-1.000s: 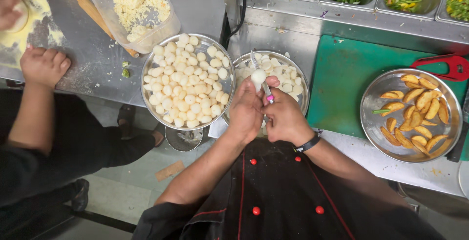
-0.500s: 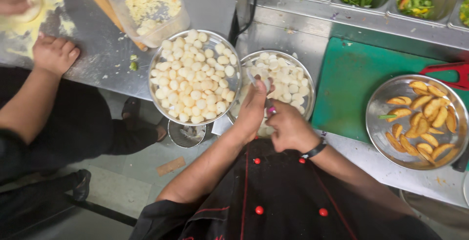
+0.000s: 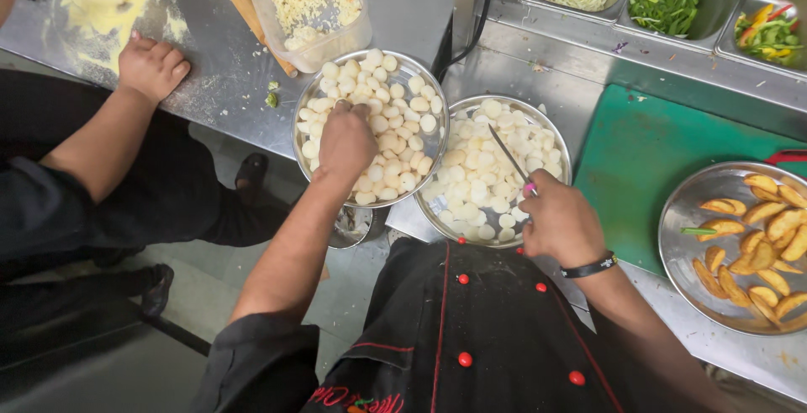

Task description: The person uses a small knife to slice small white vegetables, such as garlic or pearl onions, and places the slices into a metal bowl at a kitchen prep station.

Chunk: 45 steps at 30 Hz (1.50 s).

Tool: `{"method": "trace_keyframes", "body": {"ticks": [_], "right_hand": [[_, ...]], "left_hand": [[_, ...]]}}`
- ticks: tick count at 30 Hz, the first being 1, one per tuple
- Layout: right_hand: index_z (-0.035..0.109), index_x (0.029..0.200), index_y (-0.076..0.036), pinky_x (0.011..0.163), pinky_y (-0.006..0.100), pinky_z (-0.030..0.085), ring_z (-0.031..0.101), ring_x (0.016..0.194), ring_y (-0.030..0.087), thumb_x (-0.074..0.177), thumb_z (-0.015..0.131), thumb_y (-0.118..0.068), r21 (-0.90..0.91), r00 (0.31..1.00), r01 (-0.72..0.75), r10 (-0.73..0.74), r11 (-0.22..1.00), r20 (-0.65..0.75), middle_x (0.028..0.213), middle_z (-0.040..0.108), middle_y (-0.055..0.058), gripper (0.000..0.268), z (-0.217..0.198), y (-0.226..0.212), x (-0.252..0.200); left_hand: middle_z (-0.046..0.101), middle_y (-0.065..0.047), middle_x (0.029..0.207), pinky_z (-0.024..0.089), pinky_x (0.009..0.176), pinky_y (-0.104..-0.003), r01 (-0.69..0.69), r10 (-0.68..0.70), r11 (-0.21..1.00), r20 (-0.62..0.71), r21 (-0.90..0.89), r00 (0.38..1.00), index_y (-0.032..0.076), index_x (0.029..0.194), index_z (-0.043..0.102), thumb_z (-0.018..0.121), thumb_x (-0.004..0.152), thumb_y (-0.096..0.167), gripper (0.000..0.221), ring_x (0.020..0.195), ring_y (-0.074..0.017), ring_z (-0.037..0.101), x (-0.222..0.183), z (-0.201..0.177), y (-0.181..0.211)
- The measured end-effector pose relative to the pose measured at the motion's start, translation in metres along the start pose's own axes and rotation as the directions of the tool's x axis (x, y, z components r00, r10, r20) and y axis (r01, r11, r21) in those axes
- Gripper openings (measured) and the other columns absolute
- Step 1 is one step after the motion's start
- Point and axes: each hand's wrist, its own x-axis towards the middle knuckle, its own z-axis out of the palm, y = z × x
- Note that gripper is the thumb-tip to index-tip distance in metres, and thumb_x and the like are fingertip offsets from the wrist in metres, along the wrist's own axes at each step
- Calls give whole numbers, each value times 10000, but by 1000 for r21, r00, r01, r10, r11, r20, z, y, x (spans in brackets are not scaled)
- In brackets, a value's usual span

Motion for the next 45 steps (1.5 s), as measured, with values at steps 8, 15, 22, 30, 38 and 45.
{"method": "trace_keyframes", "body": {"ticks": [8, 15, 22, 30, 38, 45], "right_hand": [[723, 828, -3, 582, 398, 515, 648, 744, 308, 574, 658, -10, 292, 940, 183, -80, 939, -333, 959, 602, 128, 262, -5, -20, 21], [720, 808, 14, 544, 403, 456, 584, 685, 322, 558, 636, 11, 327, 941, 147, -31, 934, -336, 856, 536, 159, 264, -10, -31, 21], [704, 784, 3, 608, 396, 499, 598, 738, 331, 543, 609, 4, 424, 953, 232, -118, 875, -279, 888, 558, 146, 260, 6, -32, 16], [643, 684, 10, 597, 432, 476, 589, 771, 372, 514, 597, 33, 441, 953, 253, -144, 861, -266, 879, 562, 168, 178, 18, -37, 18], [669, 712, -12, 603, 404, 478, 603, 753, 324, 571, 622, 45, 452, 966, 187, -81, 872, -244, 875, 578, 126, 159, 24, -15, 23], [657, 706, -2, 577, 371, 461, 597, 703, 280, 560, 629, 47, 512, 981, 174, -104, 841, -162, 833, 572, 108, 156, 25, -14, 25]], "left_hand": [[701, -52, 1098, 524, 827, -284, 390, 27, -393, 414, -832, 910, 5, 1272, 670, 644, 1026, 24, 248, 917, -119, 638, -31, 11, 114], [707, -88, 1081, 536, 842, -298, 292, 19, -435, 315, -852, 949, -24, 1387, 606, 670, 1025, 30, 371, 929, -138, 661, -40, 14, 171], [725, -160, 1209, 534, 790, -317, 331, 42, -318, 335, -889, 941, -22, 1412, 546, 648, 1005, 43, 425, 894, -157, 646, -36, 1, 169], [691, -189, 1187, 533, 948, -375, 448, 171, -472, 420, -759, 891, -10, 1393, 477, 428, 1119, 384, 483, 1089, -258, 655, -39, 11, 178], [668, -166, 1137, 564, 877, -398, 474, 106, -626, 534, -619, 839, 1, 1342, 487, 346, 1102, 401, 487, 1021, -250, 662, -38, 18, 172], [633, -222, 1315, 528, 1019, -415, 433, 137, -531, 430, -728, 892, -25, 1433, 443, 383, 1137, 265, 419, 1162, -280, 635, -44, 17, 173]]}}
